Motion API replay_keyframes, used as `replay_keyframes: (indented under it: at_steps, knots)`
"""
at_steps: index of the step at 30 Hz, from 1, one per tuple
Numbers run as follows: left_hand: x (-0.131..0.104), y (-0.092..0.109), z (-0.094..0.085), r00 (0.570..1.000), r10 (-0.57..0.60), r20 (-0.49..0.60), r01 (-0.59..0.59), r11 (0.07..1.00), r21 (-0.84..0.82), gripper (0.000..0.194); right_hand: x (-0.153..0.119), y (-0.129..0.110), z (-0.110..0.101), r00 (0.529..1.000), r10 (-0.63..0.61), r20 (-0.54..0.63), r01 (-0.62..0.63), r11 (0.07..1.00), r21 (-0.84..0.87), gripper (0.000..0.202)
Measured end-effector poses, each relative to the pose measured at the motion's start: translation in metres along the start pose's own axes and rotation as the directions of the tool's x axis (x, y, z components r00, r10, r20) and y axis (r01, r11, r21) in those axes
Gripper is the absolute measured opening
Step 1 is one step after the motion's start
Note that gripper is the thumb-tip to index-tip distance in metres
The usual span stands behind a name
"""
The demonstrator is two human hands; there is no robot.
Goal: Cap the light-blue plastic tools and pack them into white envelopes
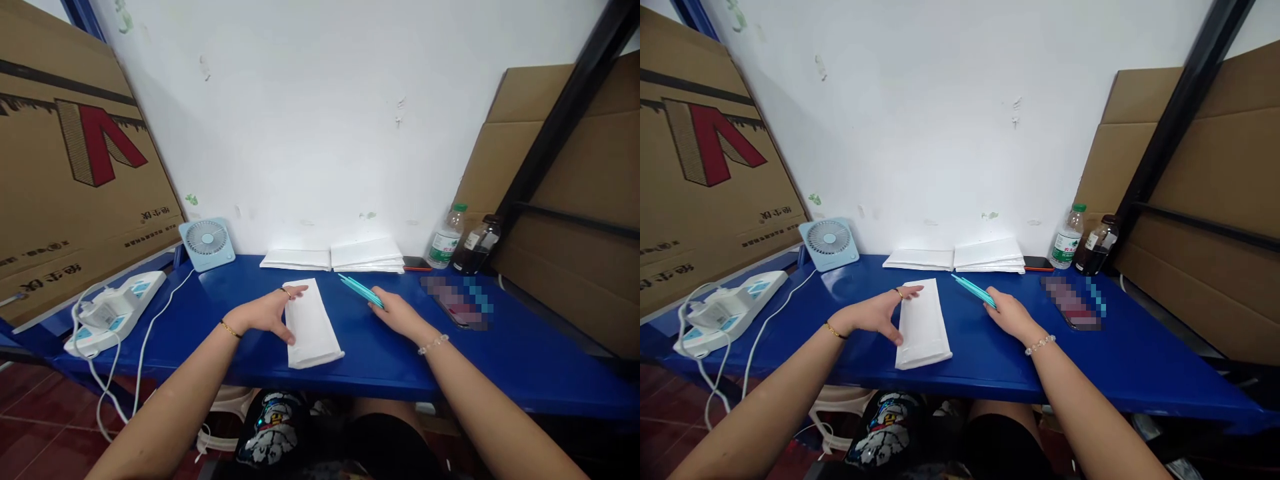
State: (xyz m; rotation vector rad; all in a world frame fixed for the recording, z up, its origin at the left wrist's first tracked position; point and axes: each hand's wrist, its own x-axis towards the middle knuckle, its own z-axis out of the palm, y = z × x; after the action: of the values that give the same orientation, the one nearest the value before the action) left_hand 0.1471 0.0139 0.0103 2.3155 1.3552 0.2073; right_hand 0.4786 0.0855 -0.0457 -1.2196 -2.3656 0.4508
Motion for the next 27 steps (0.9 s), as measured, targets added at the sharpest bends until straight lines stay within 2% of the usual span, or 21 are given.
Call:
replay_keyframes:
  at_steps: [1,3,5,6,8,11,12,15,17,20,22,27]
  knots:
    - [0.01,0.002,0.0,0.997,0.063,0.035,-0.065,0.996,0.061,0.124,0.0,-0.001,0.0,1.0,-0.004,0.003,0.004,1.0,-0.001,0.012]
    - [0.032,0.006,0.002,0.975,0.136,0.174,-0.165,0.972,0.166,0.13,0.0,-0.001,-0.001,1.0,-0.01,0.002,0.01,1.0,0.001,0.012]
    - [0.055,0.01,0.008,0.936,0.188,0.298,-0.259,0.94,0.223,0.121,0.0,0.0,-0.001,1.0,-0.012,-0.01,0.012,1.0,0.009,0.012]
    - [0.065,0.011,0.012,0.923,0.221,0.316,-0.303,0.923,0.239,0.115,0.0,0.002,-0.002,1.0,-0.015,-0.015,0.015,1.0,0.017,0.012]
    - [0.082,0.011,0.021,0.939,0.246,0.239,-0.309,0.908,0.282,0.103,0.001,0.005,-0.004,0.999,-0.015,-0.029,0.016,0.999,0.045,0.012]
    - [0.095,0.007,0.03,0.982,0.186,0.033,-0.186,0.924,0.334,0.101,0.008,0.011,-0.013,0.998,-0.007,-0.061,0.012,0.996,0.088,0.013]
    - [0.097,0.005,0.03,0.983,0.18,0.019,-0.176,0.927,0.331,0.104,0.012,0.013,-0.017,0.998,-0.005,-0.062,0.01,0.996,0.089,0.013]
    - [0.097,0.002,0.028,0.957,0.26,0.128,-0.285,0.921,0.266,0.117,0.029,0.017,-0.029,0.999,-0.04,-0.031,0.041,0.998,0.037,0.011]
    - [0.096,0.001,0.024,0.948,0.287,0.138,-0.312,0.923,0.225,0.116,0.043,0.017,-0.034,0.996,-0.088,-0.017,0.088,0.996,0.004,0.011]
    - [0.097,-0.004,0.019,0.98,0.197,-0.033,-0.184,0.953,0.241,0.101,0.06,0.012,-0.03,0.99,-0.138,-0.015,0.138,0.99,0.006,0.014]
    - [0.097,-0.011,0.015,0.983,0.116,-0.143,-0.08,0.968,0.239,0.091,0.064,0.008,-0.023,0.988,-0.155,0.007,0.155,0.988,-0.01,0.014]
    - [0.092,-0.031,0.003,0.976,0.025,-0.214,0.002,0.992,0.125,0.066,0.057,0.008,-0.009,0.964,-0.212,0.161,0.249,0.93,-0.271,0.009]
